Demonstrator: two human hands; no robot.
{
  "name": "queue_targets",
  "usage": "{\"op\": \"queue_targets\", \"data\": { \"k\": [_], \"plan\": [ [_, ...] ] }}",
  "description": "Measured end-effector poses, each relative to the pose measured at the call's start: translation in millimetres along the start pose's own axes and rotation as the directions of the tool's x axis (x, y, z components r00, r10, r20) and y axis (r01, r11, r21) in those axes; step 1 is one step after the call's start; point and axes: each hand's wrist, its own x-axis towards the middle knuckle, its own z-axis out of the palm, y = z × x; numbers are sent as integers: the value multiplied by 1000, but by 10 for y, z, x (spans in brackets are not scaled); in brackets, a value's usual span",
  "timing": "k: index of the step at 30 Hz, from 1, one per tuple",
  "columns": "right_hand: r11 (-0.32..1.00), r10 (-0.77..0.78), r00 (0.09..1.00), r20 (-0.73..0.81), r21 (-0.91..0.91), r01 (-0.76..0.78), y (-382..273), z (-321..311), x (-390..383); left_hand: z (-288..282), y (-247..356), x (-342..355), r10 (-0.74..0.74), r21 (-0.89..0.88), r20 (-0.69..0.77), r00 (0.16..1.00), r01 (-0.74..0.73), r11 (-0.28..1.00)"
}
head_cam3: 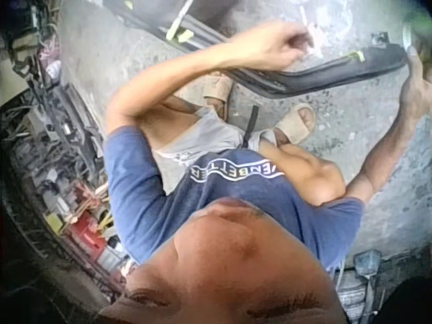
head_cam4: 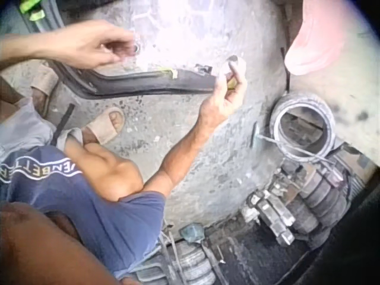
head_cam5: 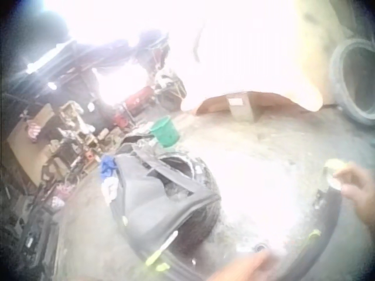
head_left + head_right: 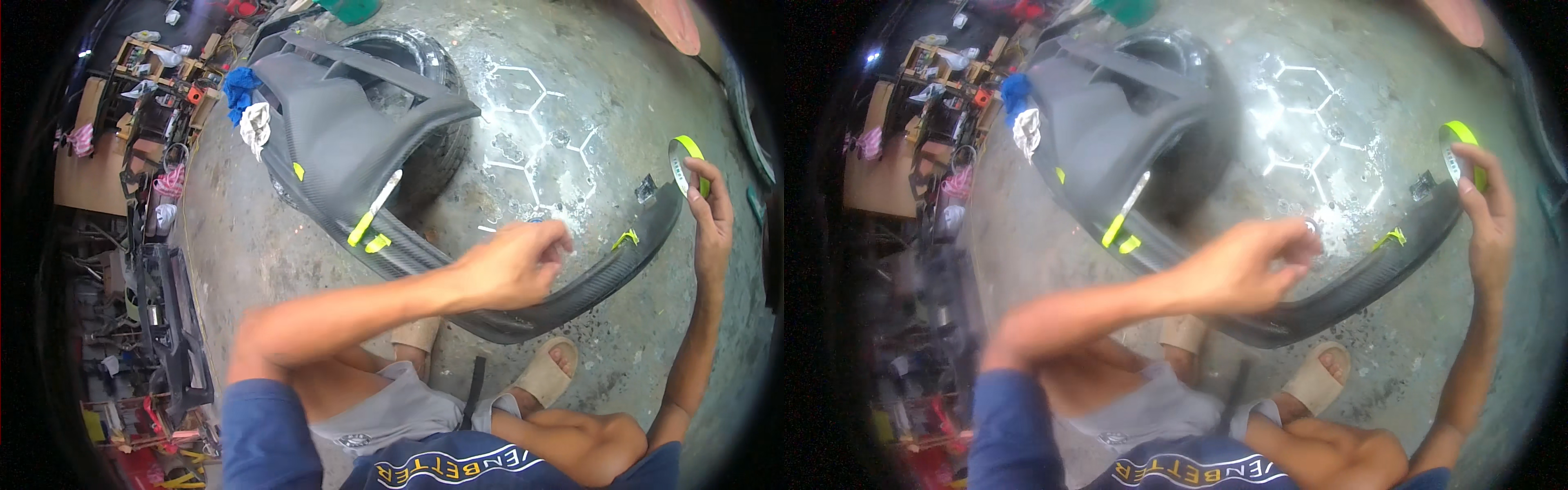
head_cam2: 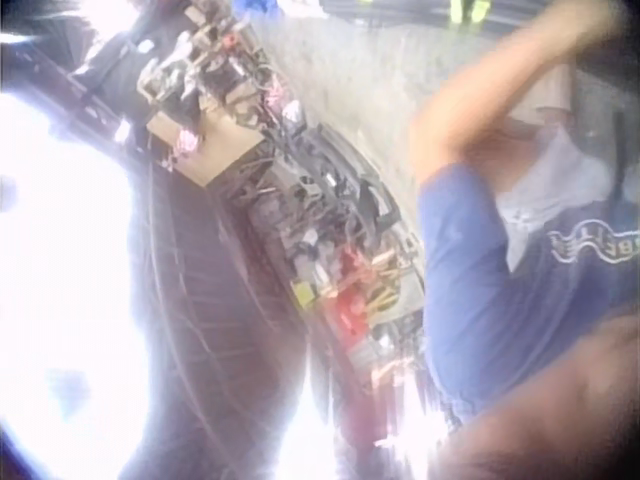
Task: The person applies adhesive from a small container to the edge of a carbon-fiber textured auto body panel using a thin spreader tool, then presses a strip of yellow tape onto the panel surface.
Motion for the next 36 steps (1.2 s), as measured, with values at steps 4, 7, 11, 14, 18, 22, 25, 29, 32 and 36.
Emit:
{"op": "queue_targets", "data": {
  "k": [4,7,11,14,18,22,25,29,32,36],
  "plan": [
    [997,44,996,75,-73,-39,-500,257,56,-829,330,-412,-133,407,179,975,49,912],
    [986,-126,972,196,-85,145,-964,698,64,-1358,327,-660,-65,440,42,997,40,897],
    [763,-452,728,516,-200,615,-1444,1156,211,-2129,-17,-804,55,371,-291,955,60,927],
    [668,-508,576,640,-130,733,-1983,1696,433,-2945,-176,-955,248,348,-506,826,-67,935],
    [551,-621,456,638,-60,833,-1961,2533,586,-3280,-878,-983,174,115,-780,601,-136,984],
    [486,-669,370,645,3,874,-2038,3212,695,-3041,-1167,-1320,320,320,-680,660,-125,939],
    [487,-601,344,721,-11,874,-2005,3377,636,-2795,-1487,-1382,213,147,-600,771,-156,977],
    [459,-609,363,705,-60,887,-2088,3354,634,-2721,-1301,-1301,471,518,-271,839,-286,806],
    [435,-726,424,542,-116,893,-1993,3396,614,-2695,-1339,-1159,543,598,-92,835,-389,701],
    [498,-714,525,464,-190,846,-1823,3227,193,-2559,-1445,-943,556,675,-46,830,-385,629]
  ]
}}
